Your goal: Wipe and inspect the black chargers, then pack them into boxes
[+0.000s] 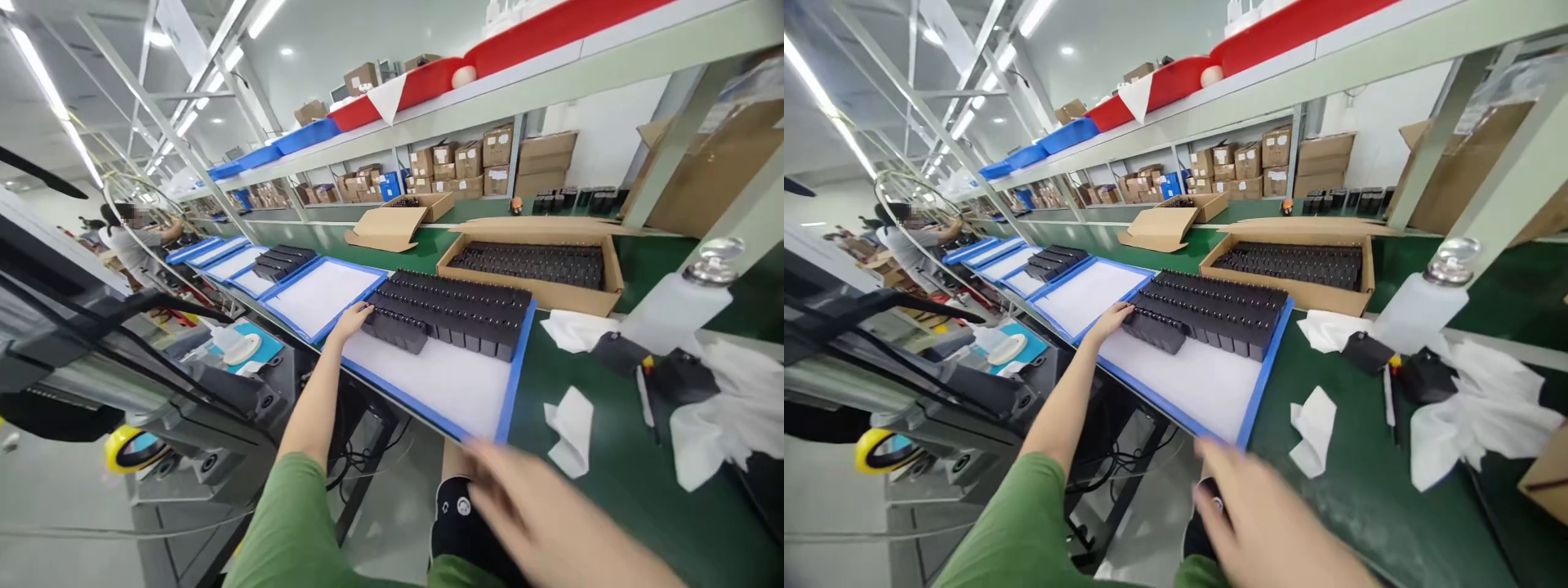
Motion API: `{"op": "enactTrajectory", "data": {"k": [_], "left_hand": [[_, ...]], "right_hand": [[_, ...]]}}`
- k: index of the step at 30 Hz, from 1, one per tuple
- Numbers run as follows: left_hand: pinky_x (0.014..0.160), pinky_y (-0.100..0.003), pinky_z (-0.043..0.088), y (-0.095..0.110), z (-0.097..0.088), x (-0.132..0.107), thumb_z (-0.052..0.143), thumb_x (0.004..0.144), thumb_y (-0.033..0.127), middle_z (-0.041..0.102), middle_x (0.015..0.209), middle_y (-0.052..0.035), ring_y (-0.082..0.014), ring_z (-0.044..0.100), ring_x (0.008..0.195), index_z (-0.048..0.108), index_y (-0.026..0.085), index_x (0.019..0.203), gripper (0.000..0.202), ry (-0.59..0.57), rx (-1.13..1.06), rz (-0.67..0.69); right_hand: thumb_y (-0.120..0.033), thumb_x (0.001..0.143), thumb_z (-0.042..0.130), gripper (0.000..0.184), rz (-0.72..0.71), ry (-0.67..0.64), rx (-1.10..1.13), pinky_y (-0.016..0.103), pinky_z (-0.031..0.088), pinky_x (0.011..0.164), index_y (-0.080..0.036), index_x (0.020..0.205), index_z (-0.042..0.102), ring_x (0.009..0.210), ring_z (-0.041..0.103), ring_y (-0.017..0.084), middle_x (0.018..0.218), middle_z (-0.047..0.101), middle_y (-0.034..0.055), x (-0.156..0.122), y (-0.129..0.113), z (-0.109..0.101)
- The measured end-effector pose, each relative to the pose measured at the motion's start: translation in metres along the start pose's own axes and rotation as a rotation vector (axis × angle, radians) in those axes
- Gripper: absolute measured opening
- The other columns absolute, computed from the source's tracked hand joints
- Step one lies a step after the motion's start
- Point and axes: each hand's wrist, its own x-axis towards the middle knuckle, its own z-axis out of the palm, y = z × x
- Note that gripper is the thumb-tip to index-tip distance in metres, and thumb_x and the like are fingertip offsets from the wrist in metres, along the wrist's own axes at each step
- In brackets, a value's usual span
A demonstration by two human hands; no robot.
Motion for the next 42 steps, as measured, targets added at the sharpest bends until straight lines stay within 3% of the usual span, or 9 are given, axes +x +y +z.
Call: {"op": "enactTrajectory", "data": {"k": [6,10,14,19,22,26,32,36,42], "left_hand": [[0.082,-0.039,0.057,0.011,0.021,-0.044,0.058,0.095,0.041,0.065,0.108,-0.0061,-0.0198,0.065,0.094,0.062,0.014,0.113,0.033,-0.181,0.009,0.245],[0.085,-0.042,0.056,0.023,0.032,-0.066,0.059,0.093,0.046,0.065,0.114,-0.0082,-0.021,0.065,0.096,0.056,0.016,0.126,0.044,-0.284,0.031,0.435],[0.106,-0.044,0.046,0.04,0.032,-0.059,0.084,0.064,0.046,0.056,0.139,-0.011,-0.0293,0.057,0.123,0.05,0.023,0.137,0.083,-0.397,0.09,0.619],[0.102,-0.054,0.046,0.053,0.036,-0.051,0.072,0.07,0.058,0.064,0.128,-0.0174,-0.0415,0.06,0.117,0.058,0.016,0.124,0.071,-0.361,0.218,0.627],[0.1,-0.054,0.047,0.069,0.026,-0.067,0.067,0.074,0.061,0.063,0.13,-0.0167,-0.041,0.06,0.118,0.056,0.017,0.125,0.069,-0.286,0.26,0.656],[0.09,-0.042,0.054,0.121,0.022,-0.129,0.063,0.08,0.063,0.064,0.125,-0.0077,-0.0326,0.066,0.109,0.054,0.026,0.126,0.06,-0.158,0.224,0.859],[0.069,-0.036,0.056,0.202,0.095,-0.226,0.067,0.083,0.045,0.065,0.112,-0.0062,-0.0254,0.07,0.083,0.05,0.027,0.131,0.053,-0.642,0.271,0.887],[0.07,-0.04,0.054,0.23,0.138,-0.219,0.072,0.079,0.045,0.067,0.105,-0.0079,-0.0304,0.07,0.084,0.055,0.024,0.128,0.056,-0.702,0.328,0.875],[0.076,-0.039,0.052,0.241,0.139,-0.178,0.068,0.08,0.048,0.066,0.113,-0.0086,-0.0306,0.068,0.093,0.054,0.025,0.13,0.056,-0.668,0.351,0.858]], "right_hand": [[-0.04,0.086,0.069,0.075,0.222,0.102,-0.054,0.038,0.056,0.083,-0.016,0.147,0.033,0.093,0.066,0.022,0.135,0.045,0.0192,0.069,-0.018,0.021],[-0.038,0.09,0.065,0.065,0.25,0.109,-0.126,0.04,0.056,0.083,-0.02,0.145,0.035,0.092,0.063,0.019,0.131,0.05,0.0135,0.061,-0.004,0.004],[-0.042,0.091,0.064,0.059,0.29,0.038,-0.138,0.039,0.056,0.081,-0.022,0.142,0.041,0.094,0.061,0.019,0.126,0.054,0.0104,0.057,-0.005,-0.004],[-0.047,0.08,0.075,0.071,0.315,0.111,-0.139,0.035,0.055,0.079,-0.028,0.14,0.042,0.087,0.063,0.017,0.127,0.047,0.0098,0.067,0.0,0.005],[-0.043,0.082,0.075,0.067,0.293,0.2,-0.173,0.034,0.055,0.075,-0.031,0.139,0.042,0.08,0.064,0.017,0.121,0.042,0.0088,0.041,-0.009,-0.008],[-0.037,0.087,0.068,0.062,0.292,0.321,-0.216,0.035,0.055,0.069,-0.032,0.141,0.037,0.078,0.061,0.019,0.115,0.038,0.0082,-0.05,-0.025,-0.043],[-0.031,0.081,0.074,0.056,0.623,0.296,-0.196,0.032,0.055,0.062,-0.035,0.13,0.047,0.068,0.058,0.014,0.104,0.039,0.0028,-0.19,0.02,-0.049],[-0.037,0.083,0.071,0.055,0.664,0.256,-0.151,0.034,0.056,0.067,-0.032,0.133,0.047,0.073,0.061,0.017,0.103,0.041,0.0034,-0.199,0.073,-0.038],[-0.044,0.085,0.067,0.057,0.604,0.278,-0.162,0.033,0.056,0.062,-0.032,0.137,0.045,0.067,0.059,0.016,0.107,0.041,0.0055,-0.168,0.091,-0.05]]}}
